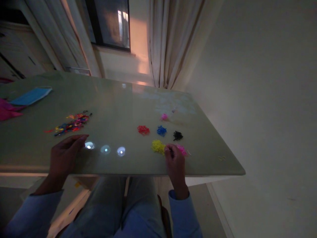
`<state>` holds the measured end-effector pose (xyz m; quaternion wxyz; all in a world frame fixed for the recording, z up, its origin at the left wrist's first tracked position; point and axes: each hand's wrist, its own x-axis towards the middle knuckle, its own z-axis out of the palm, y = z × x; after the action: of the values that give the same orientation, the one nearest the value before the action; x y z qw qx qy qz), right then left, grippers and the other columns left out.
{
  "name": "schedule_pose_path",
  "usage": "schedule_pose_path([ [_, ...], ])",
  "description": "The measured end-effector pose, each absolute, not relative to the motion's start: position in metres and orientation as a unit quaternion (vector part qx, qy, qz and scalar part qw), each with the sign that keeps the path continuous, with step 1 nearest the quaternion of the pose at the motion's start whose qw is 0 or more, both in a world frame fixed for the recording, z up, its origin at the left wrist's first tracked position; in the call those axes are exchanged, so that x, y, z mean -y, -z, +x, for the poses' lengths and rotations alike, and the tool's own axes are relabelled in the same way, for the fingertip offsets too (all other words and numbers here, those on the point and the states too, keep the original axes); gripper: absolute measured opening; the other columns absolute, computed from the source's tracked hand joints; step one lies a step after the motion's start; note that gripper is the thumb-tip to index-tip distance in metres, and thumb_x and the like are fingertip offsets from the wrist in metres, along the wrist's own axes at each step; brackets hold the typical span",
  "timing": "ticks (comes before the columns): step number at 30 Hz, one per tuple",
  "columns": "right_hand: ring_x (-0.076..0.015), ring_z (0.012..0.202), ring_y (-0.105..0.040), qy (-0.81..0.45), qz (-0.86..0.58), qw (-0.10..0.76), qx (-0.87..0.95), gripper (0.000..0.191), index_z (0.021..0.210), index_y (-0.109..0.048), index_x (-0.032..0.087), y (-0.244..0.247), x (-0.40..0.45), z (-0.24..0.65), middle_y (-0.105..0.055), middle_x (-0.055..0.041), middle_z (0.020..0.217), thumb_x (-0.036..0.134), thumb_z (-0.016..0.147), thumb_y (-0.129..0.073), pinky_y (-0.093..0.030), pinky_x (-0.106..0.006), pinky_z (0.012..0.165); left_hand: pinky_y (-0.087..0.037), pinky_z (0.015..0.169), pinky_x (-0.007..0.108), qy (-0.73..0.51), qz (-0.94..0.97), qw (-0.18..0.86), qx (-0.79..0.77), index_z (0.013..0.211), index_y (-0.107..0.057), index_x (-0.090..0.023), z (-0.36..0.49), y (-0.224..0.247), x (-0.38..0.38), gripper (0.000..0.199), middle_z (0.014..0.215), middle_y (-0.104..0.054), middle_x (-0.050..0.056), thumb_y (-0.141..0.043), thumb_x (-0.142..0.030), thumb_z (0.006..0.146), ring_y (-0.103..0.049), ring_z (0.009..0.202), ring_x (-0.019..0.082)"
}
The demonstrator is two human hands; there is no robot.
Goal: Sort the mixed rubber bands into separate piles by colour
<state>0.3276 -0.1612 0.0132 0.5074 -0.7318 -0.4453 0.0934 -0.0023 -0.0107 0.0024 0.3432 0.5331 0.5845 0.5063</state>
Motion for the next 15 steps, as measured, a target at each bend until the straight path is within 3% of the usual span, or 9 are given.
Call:
schedule_pose_path([
  [9, -0.0197, 0.066, -0.062, -0.08, -0.754, 0.455, 0.466, 0.026, 0.08, -0.064, 0.018, -0.008, 0.154, 0.33, -0.069, -0.0068, 0.075, 0.041, 0.084, -0.052, -0.048, -0.03, 0.062, -0.045, 0.057, 0.029, -0.51, 0.536, 0.34, -0.58, 0.09, -0.077, -0.023, -0.004, -0.001, 0.01, 0.032, 0.07, -0.064, 0.002, -0.071, -0.051, 0.075, -0.056, 0.066, 0.018],
  [15, -0.0212, 0.071, -0.061, -0.022, -0.766, 0.402, 0.501, 0.03, 0.082, -0.07, 0.017, -0.009, 0.149, 0.335, -0.072, -0.0105, 0.082, 0.04, 0.086, -0.05, -0.049, -0.034, 0.07, -0.045, 0.056, 0.027, -0.515, 0.533, 0.33, -0.584, 0.087, -0.077, -0.022, -0.001, -0.002, 0.01, 0.03, 0.068, -0.064, 0.001, -0.071, -0.049, 0.074, -0.055, 0.065, 0.017],
])
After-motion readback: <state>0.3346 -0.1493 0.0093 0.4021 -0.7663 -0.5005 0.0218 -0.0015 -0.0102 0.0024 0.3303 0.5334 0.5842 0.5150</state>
